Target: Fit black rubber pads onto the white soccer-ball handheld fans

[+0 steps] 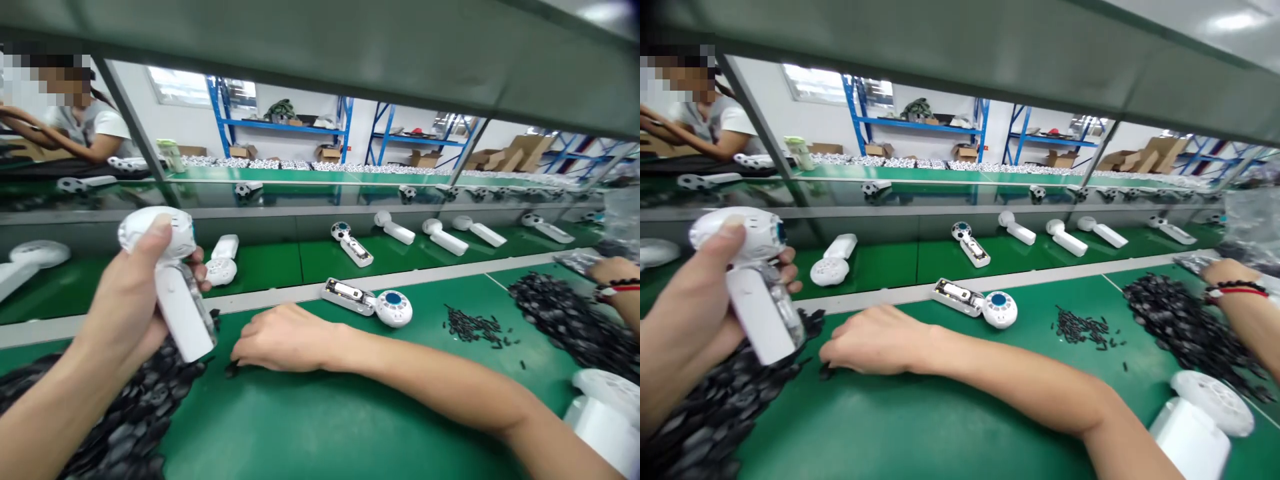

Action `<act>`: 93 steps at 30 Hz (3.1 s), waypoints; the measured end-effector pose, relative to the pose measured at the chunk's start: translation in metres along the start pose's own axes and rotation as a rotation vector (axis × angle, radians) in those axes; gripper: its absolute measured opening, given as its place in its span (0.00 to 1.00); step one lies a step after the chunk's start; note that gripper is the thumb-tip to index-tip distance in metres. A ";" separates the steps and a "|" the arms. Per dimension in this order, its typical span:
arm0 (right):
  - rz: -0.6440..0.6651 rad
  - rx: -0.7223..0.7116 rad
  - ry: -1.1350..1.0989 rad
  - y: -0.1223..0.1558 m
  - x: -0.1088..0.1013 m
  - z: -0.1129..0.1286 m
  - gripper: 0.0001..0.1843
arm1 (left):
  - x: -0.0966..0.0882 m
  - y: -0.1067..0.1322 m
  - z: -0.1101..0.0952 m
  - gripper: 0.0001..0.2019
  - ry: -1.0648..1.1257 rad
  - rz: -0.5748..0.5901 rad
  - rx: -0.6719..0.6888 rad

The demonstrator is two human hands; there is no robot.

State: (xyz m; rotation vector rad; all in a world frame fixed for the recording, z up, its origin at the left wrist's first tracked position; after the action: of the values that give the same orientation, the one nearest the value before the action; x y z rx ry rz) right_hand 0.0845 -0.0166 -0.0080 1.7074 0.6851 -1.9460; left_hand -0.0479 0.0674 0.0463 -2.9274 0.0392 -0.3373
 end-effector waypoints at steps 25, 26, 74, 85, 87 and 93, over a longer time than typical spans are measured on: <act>-0.685 0.406 -1.470 0.024 -0.037 -0.039 0.20 | 0.018 0.035 0.029 0.22 -0.104 0.364 0.277; -0.681 0.413 -1.472 0.024 -0.038 -0.039 0.20 | 0.018 0.035 0.029 0.22 -0.109 0.371 0.293; -0.668 -0.091 -0.212 0.038 -0.003 0.029 0.07 | 0.010 0.020 0.022 0.22 -0.244 0.141 0.452; -0.925 -0.289 -0.058 0.068 -0.056 0.027 0.07 | 0.009 0.023 0.004 0.15 -0.463 0.242 0.599; -0.915 -0.158 -0.209 0.062 -0.063 0.018 0.08 | 0.009 0.021 0.006 0.14 -0.398 0.235 0.556; -0.836 0.258 -0.789 0.047 -0.056 -0.022 0.02 | 0.015 0.021 0.038 0.15 0.067 0.204 -0.065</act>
State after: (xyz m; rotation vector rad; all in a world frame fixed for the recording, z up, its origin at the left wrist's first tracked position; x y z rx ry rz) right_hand 0.1377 -0.0382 0.0425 0.6018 0.9217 -3.0932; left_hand -0.0251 0.0531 0.0088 -2.9398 0.3613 -0.4080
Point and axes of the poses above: each hand's wrist, its own y-axis away from the middle knuckle, its own x-axis out of the palm, z = x × y, the point moved 5 cm from there along -y, towards the middle knuckle, and after that the axes turned 8 degrees about x, right-handed, at the moved point
